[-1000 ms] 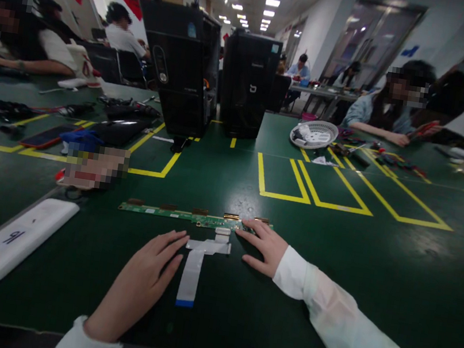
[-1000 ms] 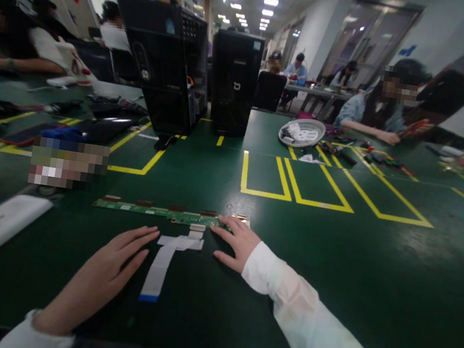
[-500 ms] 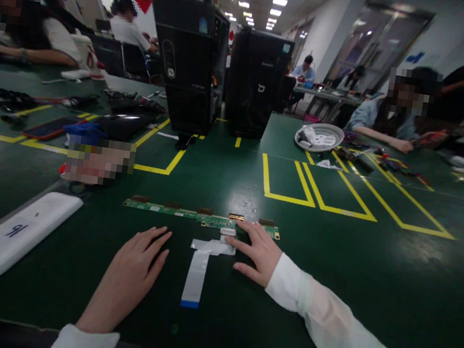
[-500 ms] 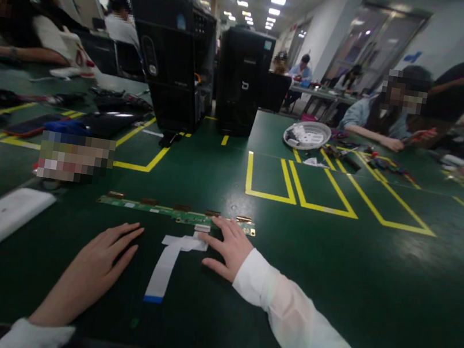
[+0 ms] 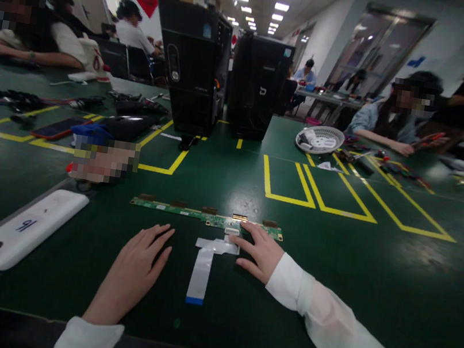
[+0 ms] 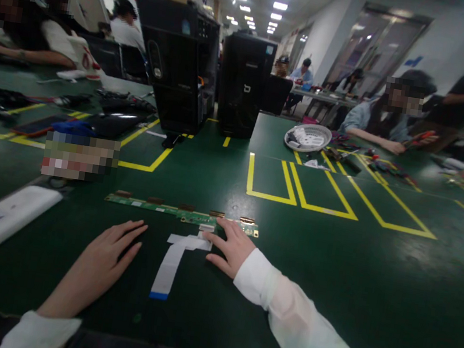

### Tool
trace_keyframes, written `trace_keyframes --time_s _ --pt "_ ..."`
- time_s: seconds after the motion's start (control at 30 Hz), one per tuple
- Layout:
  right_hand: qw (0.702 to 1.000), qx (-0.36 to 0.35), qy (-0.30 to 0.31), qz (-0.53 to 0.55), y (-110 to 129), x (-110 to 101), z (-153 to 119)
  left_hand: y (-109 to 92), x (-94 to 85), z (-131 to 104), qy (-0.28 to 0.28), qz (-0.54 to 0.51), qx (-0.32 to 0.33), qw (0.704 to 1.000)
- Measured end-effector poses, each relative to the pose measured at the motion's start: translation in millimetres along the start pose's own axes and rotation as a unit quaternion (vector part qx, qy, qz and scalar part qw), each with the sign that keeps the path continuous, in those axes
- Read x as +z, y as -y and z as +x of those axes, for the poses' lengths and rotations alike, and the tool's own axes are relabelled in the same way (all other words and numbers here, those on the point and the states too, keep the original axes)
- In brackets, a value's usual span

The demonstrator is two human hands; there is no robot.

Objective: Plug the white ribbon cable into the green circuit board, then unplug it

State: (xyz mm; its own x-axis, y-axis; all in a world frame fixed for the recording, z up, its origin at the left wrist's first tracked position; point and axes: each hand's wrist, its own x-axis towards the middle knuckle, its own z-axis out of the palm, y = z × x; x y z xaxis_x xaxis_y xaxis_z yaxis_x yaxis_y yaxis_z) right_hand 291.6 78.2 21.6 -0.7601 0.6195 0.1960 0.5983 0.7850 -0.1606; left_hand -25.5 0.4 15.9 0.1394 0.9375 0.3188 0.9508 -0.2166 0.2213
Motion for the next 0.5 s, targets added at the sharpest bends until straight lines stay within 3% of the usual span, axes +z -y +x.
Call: trace_keyframes --time_s 0.2,0.5 --pt "1.000 0.008 -0.014 -0.004 -24.5 -8.7 -50.5 -2.1 -1.8 -0.2 -0.014 -0.013 0.002 1.000" --pt "0.991 0.112 -0.053 -0.043 -72.2 -36.9 -192.6 1.6 0.6 -0.7 0.010 -0.004 0.005 1.000"
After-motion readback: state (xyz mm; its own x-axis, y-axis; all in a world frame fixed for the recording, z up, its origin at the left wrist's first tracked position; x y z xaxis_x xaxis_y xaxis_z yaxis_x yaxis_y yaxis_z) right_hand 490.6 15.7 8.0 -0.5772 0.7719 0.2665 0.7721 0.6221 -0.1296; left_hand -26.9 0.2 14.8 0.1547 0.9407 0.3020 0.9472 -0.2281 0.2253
